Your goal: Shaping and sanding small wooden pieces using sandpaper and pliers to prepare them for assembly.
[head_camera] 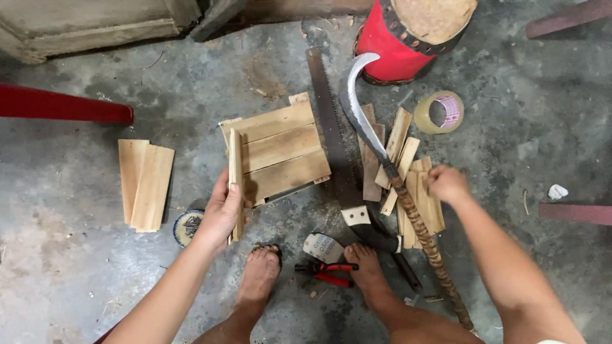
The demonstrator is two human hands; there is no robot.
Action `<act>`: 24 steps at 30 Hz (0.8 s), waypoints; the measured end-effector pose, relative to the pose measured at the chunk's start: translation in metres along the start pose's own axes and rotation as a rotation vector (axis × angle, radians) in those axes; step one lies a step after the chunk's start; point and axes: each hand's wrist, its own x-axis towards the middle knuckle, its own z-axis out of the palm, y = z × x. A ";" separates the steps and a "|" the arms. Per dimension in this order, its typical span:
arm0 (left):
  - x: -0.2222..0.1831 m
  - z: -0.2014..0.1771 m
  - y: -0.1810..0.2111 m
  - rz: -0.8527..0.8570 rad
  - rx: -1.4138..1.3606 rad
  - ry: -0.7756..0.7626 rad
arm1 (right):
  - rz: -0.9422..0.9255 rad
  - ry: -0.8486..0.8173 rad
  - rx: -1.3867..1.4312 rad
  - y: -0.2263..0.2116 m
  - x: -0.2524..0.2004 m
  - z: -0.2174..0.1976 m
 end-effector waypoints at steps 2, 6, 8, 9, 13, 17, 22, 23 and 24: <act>0.004 -0.001 0.001 0.034 0.107 -0.006 | 0.077 -0.135 0.067 -0.012 -0.040 -0.010; 0.001 0.011 0.014 0.020 0.082 0.002 | 0.110 -0.162 0.086 -0.002 -0.054 -0.003; -0.003 0.015 0.018 0.004 0.083 -0.012 | 0.143 -0.160 0.183 -0.005 -0.063 -0.011; -0.004 0.016 0.018 0.005 0.084 -0.011 | 0.143 -0.161 0.185 -0.003 -0.065 -0.010; -0.006 0.021 0.024 -0.018 0.057 -0.016 | 0.226 -0.169 0.399 0.001 -0.067 -0.007; 0.003 0.017 0.017 -0.050 0.051 -0.035 | 0.215 -0.193 0.503 0.017 -0.053 -0.005; 0.001 0.018 0.013 -0.035 0.051 -0.013 | 0.185 -0.156 0.669 0.025 -0.053 -0.004; 0.000 0.017 0.012 -0.034 0.049 -0.006 | 0.194 -0.143 0.778 0.027 -0.053 -0.001; 0.001 0.016 0.011 -0.033 0.048 -0.004 | 0.191 -0.144 0.778 0.020 -0.064 -0.012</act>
